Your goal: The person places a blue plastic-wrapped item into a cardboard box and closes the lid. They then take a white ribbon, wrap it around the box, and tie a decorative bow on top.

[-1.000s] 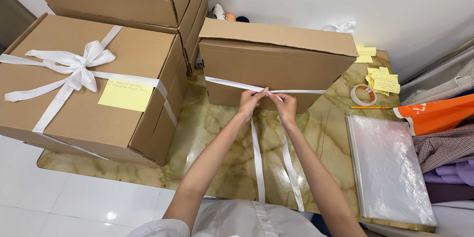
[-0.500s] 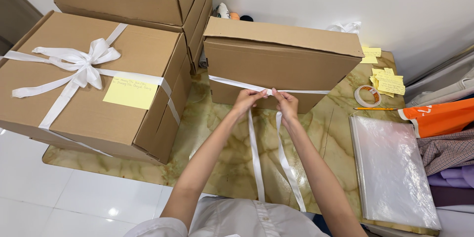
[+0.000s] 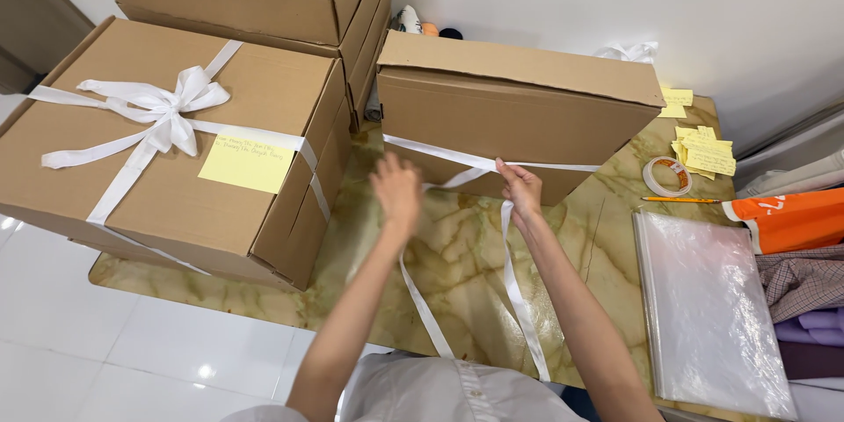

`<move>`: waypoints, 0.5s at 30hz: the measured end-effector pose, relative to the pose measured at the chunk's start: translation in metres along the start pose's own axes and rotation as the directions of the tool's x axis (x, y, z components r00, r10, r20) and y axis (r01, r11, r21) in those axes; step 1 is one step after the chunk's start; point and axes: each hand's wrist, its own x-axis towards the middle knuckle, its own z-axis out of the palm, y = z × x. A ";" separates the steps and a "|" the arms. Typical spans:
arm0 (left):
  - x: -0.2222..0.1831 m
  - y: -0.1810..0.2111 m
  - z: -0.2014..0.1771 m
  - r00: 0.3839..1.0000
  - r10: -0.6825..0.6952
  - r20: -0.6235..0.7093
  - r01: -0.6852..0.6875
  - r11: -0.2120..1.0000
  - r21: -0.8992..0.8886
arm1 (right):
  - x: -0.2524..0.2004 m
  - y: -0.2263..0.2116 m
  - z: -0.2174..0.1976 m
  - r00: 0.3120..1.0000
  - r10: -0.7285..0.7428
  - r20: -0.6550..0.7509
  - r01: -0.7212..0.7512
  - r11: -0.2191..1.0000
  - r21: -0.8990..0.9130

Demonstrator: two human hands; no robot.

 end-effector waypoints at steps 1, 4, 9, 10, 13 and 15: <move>-0.005 0.014 0.011 1.000 0.000 0.000 0.000 1.000 0.000 | 0.000 -0.001 0.000 1.000 0.000 0.000 0.000 1.000 -0.001; -0.014 0.059 0.061 0.927 0.112 0.359 0.187 0.690 -0.699 | 0.001 0.000 0.001 1.000 -0.001 0.004 0.001 1.000 -0.010; -0.004 0.106 0.133 0.736 0.306 0.604 0.677 -0.369 -0.637 | -0.010 -0.010 0.004 1.000 0.025 0.014 -0.025 0.999 0.039; 0.000 0.109 0.135 0.736 0.313 0.601 0.677 -0.368 -0.637 | -0.008 -0.006 0.003 1.000 0.019 0.009 -0.020 0.999 0.039; 0.011 0.120 0.141 0.757 0.247 0.605 0.595 -0.643 -0.482 | -0.002 0.000 -0.002 1.000 0.026 0.013 -0.026 0.999 0.038; 0.014 0.125 0.143 0.754 0.171 0.634 0.437 -0.852 -0.289 | -0.002 -0.001 -0.004 0.999 0.029 0.017 -0.029 0.999 0.015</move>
